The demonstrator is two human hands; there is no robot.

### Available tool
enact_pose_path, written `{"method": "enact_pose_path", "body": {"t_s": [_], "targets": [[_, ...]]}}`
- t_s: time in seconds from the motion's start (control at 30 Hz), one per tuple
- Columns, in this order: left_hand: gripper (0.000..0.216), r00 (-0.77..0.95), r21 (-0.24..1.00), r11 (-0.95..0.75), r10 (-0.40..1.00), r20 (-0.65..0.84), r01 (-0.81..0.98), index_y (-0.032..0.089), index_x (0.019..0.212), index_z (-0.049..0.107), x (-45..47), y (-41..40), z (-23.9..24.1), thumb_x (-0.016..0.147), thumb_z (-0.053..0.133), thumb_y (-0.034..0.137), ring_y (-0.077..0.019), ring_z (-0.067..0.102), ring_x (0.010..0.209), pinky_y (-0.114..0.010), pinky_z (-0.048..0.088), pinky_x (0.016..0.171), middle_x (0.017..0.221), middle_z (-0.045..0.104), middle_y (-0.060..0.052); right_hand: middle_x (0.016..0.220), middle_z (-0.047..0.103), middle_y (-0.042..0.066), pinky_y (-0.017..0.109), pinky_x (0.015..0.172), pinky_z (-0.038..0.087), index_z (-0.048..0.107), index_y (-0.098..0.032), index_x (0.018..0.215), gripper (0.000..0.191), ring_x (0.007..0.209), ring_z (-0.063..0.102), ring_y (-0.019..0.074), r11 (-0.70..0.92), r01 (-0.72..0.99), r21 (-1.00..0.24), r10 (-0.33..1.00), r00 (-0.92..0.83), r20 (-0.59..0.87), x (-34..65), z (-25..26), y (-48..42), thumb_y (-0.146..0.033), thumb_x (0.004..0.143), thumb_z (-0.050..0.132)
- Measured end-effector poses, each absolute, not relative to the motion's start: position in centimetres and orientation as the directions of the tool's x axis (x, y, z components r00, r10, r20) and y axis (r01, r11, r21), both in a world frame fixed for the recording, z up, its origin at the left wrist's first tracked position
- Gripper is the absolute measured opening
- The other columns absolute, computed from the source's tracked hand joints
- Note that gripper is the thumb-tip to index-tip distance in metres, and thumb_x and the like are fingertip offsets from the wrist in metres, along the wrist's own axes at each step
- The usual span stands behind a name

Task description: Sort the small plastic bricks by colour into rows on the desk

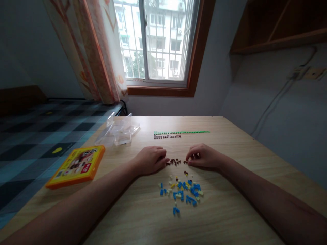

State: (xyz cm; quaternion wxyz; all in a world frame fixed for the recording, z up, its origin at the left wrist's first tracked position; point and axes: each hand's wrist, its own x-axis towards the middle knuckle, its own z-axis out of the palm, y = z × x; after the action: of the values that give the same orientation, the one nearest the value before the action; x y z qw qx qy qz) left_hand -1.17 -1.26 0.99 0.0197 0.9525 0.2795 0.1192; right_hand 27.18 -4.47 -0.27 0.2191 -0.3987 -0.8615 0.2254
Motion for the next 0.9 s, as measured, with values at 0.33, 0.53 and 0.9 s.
{"method": "enact_pose_path", "body": {"t_s": [0.33, 0.53, 0.9], "targets": [[0.042, 0.801, 0.148, -0.835, 0.550, 0.239, 0.529, 0.020, 0.071, 0.050, -1.5, -0.6, 0.5, 0.100, 0.026, 0.038, -0.0175, 0.052, 0.069, -0.028, 0.036, 0.066, 0.074, 0.058, -0.003, 0.073, 0.064, 0.004, 0.022, 0.057, 0.041, 0.078, -0.016, 0.086, 0.017, 0.062, 0.054, 0.0110, 0.617, 0.567, -0.546, 0.768, -0.584, 0.263, 27.2, -1.4, -3.8, -0.029, 0.083, 0.067], [0.041, 0.770, 0.177, -0.813, 0.583, 0.259, 0.555, 0.020, 0.070, 0.047, -1.5, -0.5, 0.4, 0.100, 0.024, 0.038, -0.0168, 0.050, 0.067, -0.028, 0.036, 0.066, 0.072, 0.056, -0.002, 0.076, 0.068, 0.004, 0.025, 0.063, 0.042, 0.078, -0.018, 0.085, 0.019, 0.065, 0.057, 0.0129, 0.492, 0.746, -0.450, 0.864, -0.356, 0.356, 27.6, -2.2, -2.6, -0.031, 0.085, 0.064], [0.044, 0.742, 0.218, -0.792, 0.611, 0.276, 0.570, 0.020, 0.067, 0.046, -1.4, -0.3, 0.1, 0.100, 0.024, 0.040, -0.0166, 0.050, 0.066, -0.028, 0.035, 0.065, 0.070, 0.056, -0.002, 0.097, 0.076, 0.005, 0.027, 0.078, 0.046, 0.079, -0.024, 0.096, 0.026, 0.091, 0.067, 0.0201, 0.215, 0.912, -0.349, 0.933, -0.087, 0.348, 27.1, -2.3, 1.9, -0.037, 0.089, 0.057]]}}
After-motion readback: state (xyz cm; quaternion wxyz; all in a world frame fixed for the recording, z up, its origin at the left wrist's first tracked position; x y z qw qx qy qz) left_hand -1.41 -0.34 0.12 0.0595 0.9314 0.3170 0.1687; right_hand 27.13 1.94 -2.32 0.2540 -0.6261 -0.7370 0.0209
